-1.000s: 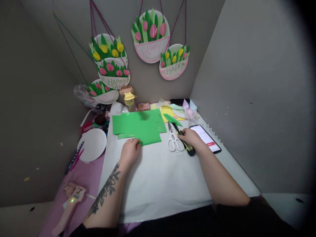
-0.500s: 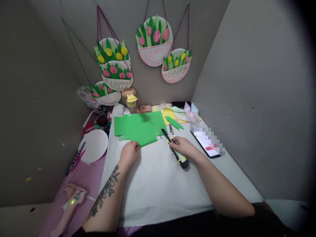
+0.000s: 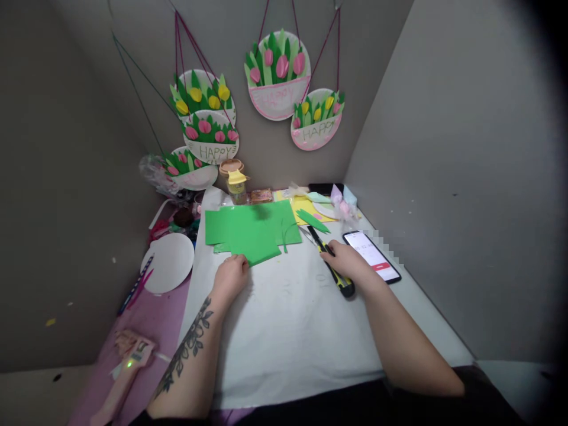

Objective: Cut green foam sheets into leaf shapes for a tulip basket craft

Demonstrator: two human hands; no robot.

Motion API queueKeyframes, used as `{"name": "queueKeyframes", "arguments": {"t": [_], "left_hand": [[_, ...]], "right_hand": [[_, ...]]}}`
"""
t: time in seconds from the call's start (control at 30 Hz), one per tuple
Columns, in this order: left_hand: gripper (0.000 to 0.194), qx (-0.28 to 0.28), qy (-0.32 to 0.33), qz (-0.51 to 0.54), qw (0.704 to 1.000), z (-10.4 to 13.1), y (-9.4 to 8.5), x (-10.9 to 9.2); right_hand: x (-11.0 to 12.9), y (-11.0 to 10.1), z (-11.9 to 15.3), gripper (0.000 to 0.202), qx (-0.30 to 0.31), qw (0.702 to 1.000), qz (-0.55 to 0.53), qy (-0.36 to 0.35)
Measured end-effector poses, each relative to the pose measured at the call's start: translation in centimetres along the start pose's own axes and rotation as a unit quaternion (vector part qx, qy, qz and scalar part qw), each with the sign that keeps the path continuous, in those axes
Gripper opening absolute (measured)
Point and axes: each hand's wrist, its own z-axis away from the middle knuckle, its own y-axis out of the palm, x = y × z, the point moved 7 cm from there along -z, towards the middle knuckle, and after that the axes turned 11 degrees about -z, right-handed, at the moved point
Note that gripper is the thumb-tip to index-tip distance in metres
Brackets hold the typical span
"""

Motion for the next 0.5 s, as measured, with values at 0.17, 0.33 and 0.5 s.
{"name": "queueKeyframes", "arguments": {"t": [0.17,0.33,0.5], "left_hand": [[0.021,0.063,0.032,0.010,0.997,0.3,0.3,0.4],[0.024,0.067,0.036,-0.018,0.997,0.5,0.4,0.5],[0.025,0.049,0.042,-0.044,0.997,0.6,0.6,0.0]], "right_hand": [[1.6,0.7,0.4,0.028,0.020,0.995,-0.082,-0.060],[2.9,2.4,0.6,0.036,-0.006,0.999,-0.008,-0.053],[4.9,2.4,1.1,0.038,-0.094,0.990,0.073,-0.076]]}}
